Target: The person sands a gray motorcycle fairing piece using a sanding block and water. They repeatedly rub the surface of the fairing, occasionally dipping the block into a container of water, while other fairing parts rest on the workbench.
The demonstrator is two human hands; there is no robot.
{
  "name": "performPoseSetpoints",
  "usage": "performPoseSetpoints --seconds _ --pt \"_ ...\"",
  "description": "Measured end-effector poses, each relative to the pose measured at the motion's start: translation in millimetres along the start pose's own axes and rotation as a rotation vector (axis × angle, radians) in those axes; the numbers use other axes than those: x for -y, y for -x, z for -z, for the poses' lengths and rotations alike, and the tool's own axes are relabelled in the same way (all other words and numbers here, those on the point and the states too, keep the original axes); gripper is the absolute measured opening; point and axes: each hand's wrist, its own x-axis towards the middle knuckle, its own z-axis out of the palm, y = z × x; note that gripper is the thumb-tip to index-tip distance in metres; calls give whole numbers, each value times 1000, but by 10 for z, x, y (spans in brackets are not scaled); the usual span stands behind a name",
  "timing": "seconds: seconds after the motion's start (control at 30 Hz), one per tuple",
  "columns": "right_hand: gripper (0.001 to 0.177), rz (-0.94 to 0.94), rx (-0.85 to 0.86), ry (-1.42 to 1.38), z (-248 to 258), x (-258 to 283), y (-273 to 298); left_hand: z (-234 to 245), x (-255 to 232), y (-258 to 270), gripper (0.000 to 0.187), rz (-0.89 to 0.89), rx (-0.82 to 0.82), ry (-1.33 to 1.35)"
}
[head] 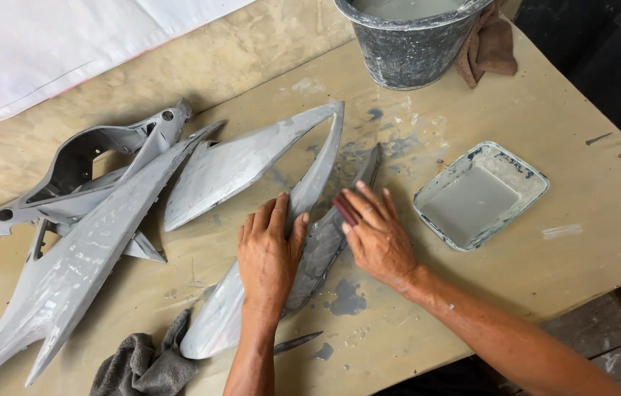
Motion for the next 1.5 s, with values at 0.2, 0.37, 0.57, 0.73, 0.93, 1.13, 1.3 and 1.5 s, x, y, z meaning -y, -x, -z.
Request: performPoseSetpoints --seconds 0.2,0.37,0.57,0.73,0.93,1.13,1.3,1.5 --pt "33 29 -24 -4 -11 -12 -32 -20 -39 -61 44 18 26 25" --pt "33 39 -49 35 55 44 -73 -71 -37 -126 42 42 29 26" --pt "32 58 -67 18 16 -6 -89 -20 1 -102 41 14 39 71" --pt "34 19 -85 73 89 -19 -123 224 -8 5 43 6 81 128" --pt "31 122 -76 -33 103 182 -134 171 70 172 54 31 111 71" --pt "33 47 -104 51 102 61 -170 118 107 183 54 1 73 40" --pt "31 164 -80 -61 200 334 -181 71 107 219 59 -1 61 -2" --pt "31 104 -102 -10 205 250 -193 55 102 243 63 -13 31 -26"
